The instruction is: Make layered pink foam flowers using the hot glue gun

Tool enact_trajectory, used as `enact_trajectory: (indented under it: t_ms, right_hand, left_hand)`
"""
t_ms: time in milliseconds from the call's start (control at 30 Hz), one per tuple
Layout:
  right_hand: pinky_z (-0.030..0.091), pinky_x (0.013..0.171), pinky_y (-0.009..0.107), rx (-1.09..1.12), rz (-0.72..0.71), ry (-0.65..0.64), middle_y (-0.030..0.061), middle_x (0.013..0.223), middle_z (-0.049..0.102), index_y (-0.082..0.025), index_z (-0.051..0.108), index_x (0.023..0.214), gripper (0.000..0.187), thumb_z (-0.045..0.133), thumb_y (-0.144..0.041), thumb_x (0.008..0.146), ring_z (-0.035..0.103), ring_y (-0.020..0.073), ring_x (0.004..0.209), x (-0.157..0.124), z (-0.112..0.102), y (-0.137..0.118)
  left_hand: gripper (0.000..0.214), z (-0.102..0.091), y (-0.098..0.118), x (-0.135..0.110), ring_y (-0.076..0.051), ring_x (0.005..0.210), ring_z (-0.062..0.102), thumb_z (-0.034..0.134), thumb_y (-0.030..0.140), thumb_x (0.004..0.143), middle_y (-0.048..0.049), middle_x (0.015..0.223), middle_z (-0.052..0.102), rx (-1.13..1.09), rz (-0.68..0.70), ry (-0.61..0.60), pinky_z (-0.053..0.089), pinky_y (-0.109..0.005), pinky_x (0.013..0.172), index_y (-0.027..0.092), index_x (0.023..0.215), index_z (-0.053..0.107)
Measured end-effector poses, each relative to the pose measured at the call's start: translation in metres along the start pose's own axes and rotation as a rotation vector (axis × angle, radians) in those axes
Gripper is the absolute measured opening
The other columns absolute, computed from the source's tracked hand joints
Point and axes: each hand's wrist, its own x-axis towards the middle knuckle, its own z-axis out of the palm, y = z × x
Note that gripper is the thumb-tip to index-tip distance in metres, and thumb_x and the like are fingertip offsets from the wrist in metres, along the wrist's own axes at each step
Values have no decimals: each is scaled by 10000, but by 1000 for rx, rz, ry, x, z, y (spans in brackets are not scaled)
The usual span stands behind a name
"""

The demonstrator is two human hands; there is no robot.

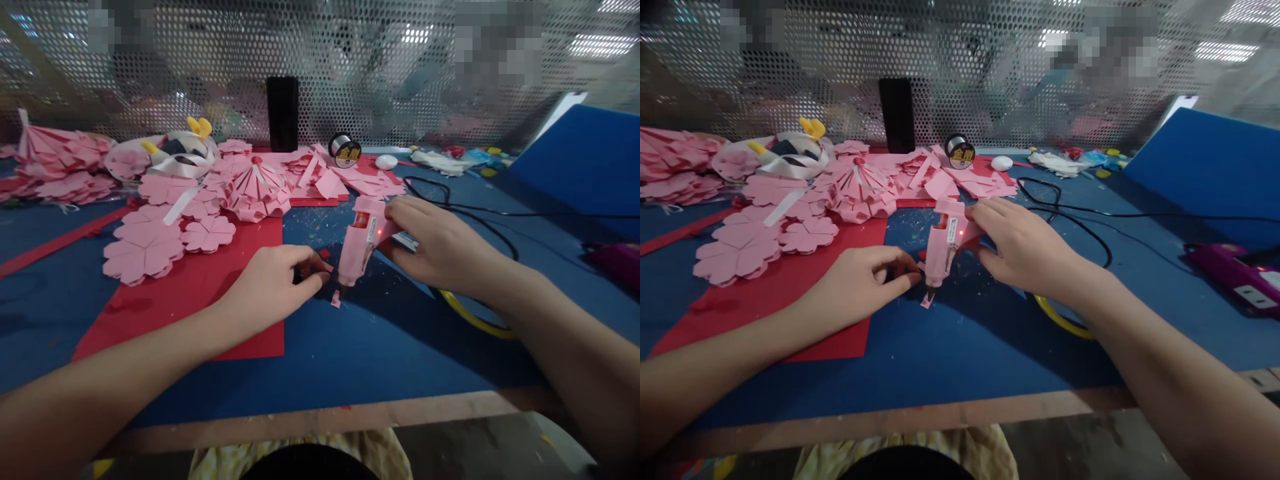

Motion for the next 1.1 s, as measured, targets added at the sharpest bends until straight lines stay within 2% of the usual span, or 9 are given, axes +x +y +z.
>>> enact_trajectory:
  t_ms: [367, 700, 1100]
  right_hand:
    - [388, 653, 335, 8, -41, 20, 88, 872, 574, -198, 455, 879, 106, 538, -137, 854, 508, 226, 773, 0, 1, 0]
    - [398, 659, 342, 22, -40, -6, 110, 919, 605, -186, 501, 923, 104, 531, -118, 849, 541, 241, 813, 0, -1, -3]
    - [434, 660, 363, 9, -41, 14, 113, 918, 627, -181, 551, 971, 147, 521, -123, 840, 589, 273, 846, 1, -1, -2]
  left_hand:
    - [181, 2, -4, 1, -133, 798, 675, 644, 202, 849, 35, 953, 775, -85, 15, -46, 481, -230, 703, 240, 956, 784]
    - [179, 0, -3, 1, -127, 829, 682, 639, 209, 852, 50, 961, 773, -82, 3, -70, 493, -227, 723, 246, 957, 778]
    - [187, 0, -4, -1, -130, 764, 657, 632, 197, 844, 35, 945, 770, -46, 23, -68, 500, -234, 730, 242, 944, 783]
